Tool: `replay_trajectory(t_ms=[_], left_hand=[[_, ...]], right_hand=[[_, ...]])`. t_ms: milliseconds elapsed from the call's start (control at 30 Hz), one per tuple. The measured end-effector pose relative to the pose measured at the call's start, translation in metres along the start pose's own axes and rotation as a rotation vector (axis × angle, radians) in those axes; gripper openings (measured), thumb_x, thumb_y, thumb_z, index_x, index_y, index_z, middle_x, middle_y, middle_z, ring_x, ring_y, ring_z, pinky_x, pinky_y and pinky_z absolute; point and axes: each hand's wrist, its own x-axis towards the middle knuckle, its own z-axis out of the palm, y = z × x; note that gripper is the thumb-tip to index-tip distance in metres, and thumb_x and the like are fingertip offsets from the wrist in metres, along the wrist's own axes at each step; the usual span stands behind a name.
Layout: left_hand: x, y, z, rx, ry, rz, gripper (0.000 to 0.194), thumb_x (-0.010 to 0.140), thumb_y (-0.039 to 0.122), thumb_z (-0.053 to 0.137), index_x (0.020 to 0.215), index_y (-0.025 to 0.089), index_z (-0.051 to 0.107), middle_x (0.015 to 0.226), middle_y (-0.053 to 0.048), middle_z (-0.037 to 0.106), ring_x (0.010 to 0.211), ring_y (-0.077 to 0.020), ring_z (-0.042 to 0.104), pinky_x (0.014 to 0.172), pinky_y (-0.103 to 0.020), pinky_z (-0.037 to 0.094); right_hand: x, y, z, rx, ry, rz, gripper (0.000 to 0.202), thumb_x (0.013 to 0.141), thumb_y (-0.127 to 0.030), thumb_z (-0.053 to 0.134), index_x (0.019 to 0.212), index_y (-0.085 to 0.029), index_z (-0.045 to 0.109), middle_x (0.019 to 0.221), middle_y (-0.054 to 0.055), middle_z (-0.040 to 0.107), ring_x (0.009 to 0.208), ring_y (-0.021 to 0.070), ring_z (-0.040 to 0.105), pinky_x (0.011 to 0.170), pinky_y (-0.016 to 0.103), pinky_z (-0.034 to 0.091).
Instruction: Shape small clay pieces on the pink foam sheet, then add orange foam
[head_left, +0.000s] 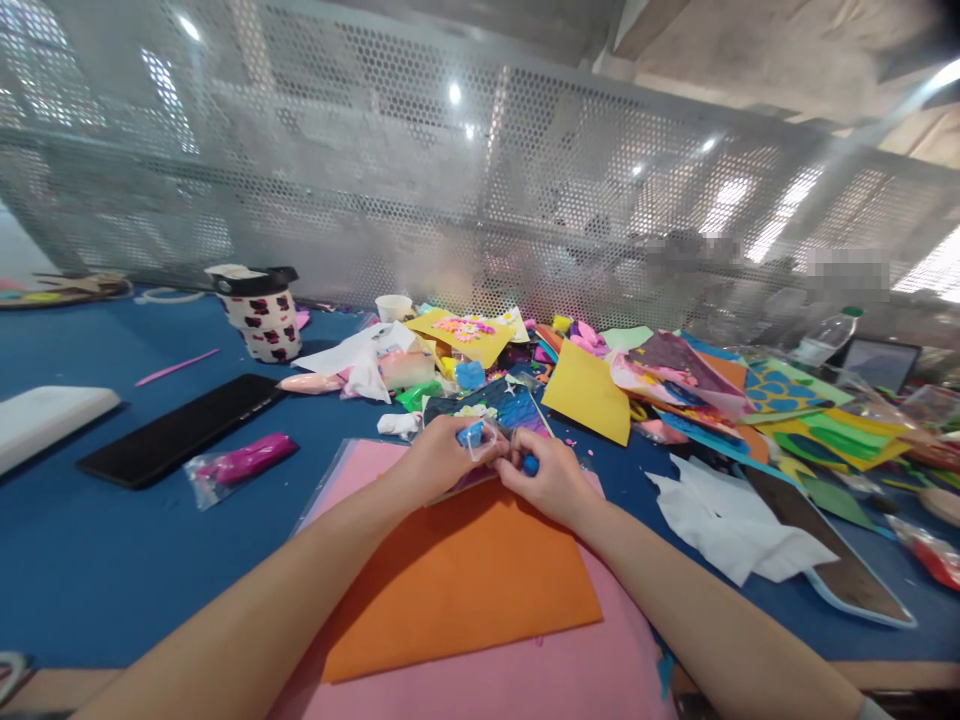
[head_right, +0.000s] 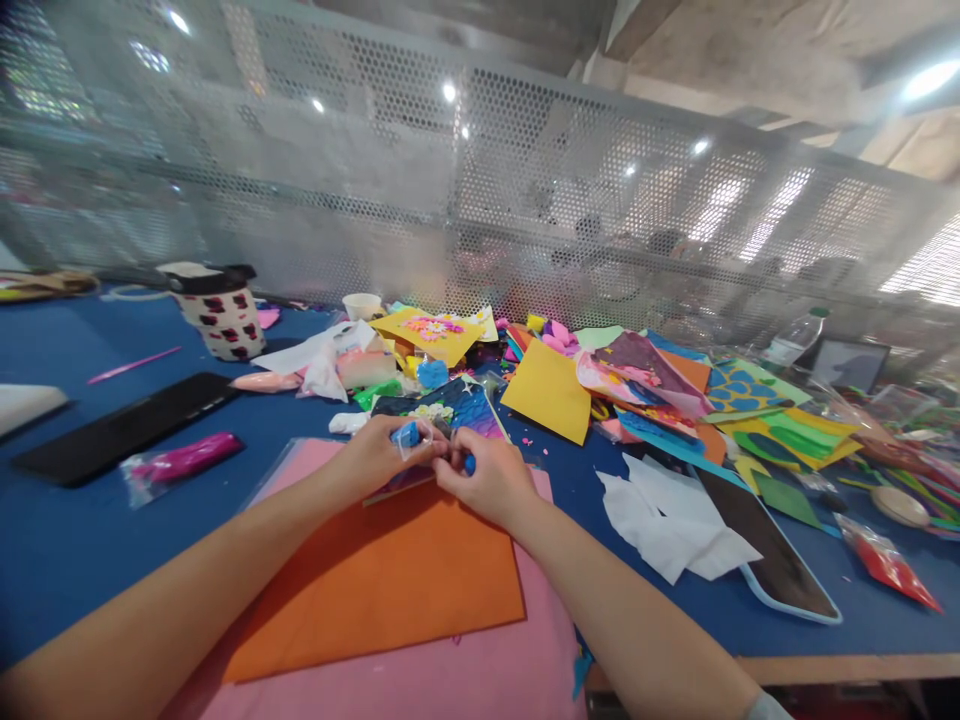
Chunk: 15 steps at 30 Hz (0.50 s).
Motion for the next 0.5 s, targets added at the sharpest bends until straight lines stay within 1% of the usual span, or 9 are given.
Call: replay_trajectory(t_ms=[100,233,300,500], left_hand=[[0.0001,0.0,0.0001,0.018,0.0,-0.001,0.028,0.073,0.044,0.066,0.072,0.016,0.069,0.072,-0.002,0.069,0.067,-0.0165,0.058,0.065,-0.027,0.044],[-0.0001,-0.0003,0.0,0.014,-0.019,0.045,0.029,0.074,0.044,0.066,0.071,0.015,0.069,0.072,-0.002,0.069,0.067,-0.0164,0.059,0.065,-0.026,0.044],[-0.0001,-0.0013,0.0,0.024,-0.019,0.065,0.03,0.075,0.044,0.065,0.071,0.015,0.069,0.072,-0.003,0.069,0.068,-0.0166,0.059,0.064,-0.025,0.044],[0.0007,-0.0054,-0.001,0.066,-0.008,0.08,0.029,0.077,0.044,0.066,0.074,0.015,0.07,0.074,-0.002,0.071,0.068,-0.016,0.059,0.065,-0.025,0.043]], right_hand=[[-0.0006,-0.0021,-0.0003,-0.004,0.006,-0.007,0.022,0.077,-0.037,0.058,0.067,-0.022,0.046,0.063,-0.004,0.06,0.061,0.0136,0.055,0.059,0.024,0.034],[-0.0007,-0.0062,-0.0002,-0.014,0.022,0.026,0.026,0.073,-0.04,0.061,0.064,-0.022,0.045,0.06,-0.004,0.058,0.058,0.0131,0.052,0.057,0.024,0.033],[-0.0005,-0.0076,0.0001,-0.025,0.031,0.029,0.026,0.072,-0.039,0.061,0.064,-0.022,0.044,0.059,-0.005,0.057,0.057,0.0126,0.05,0.056,0.024,0.032],[0.0009,-0.0058,0.0002,-0.019,0.018,-0.008,0.019,0.074,-0.035,0.056,0.066,-0.022,0.044,0.064,-0.003,0.059,0.061,0.0138,0.052,0.06,0.024,0.034]])
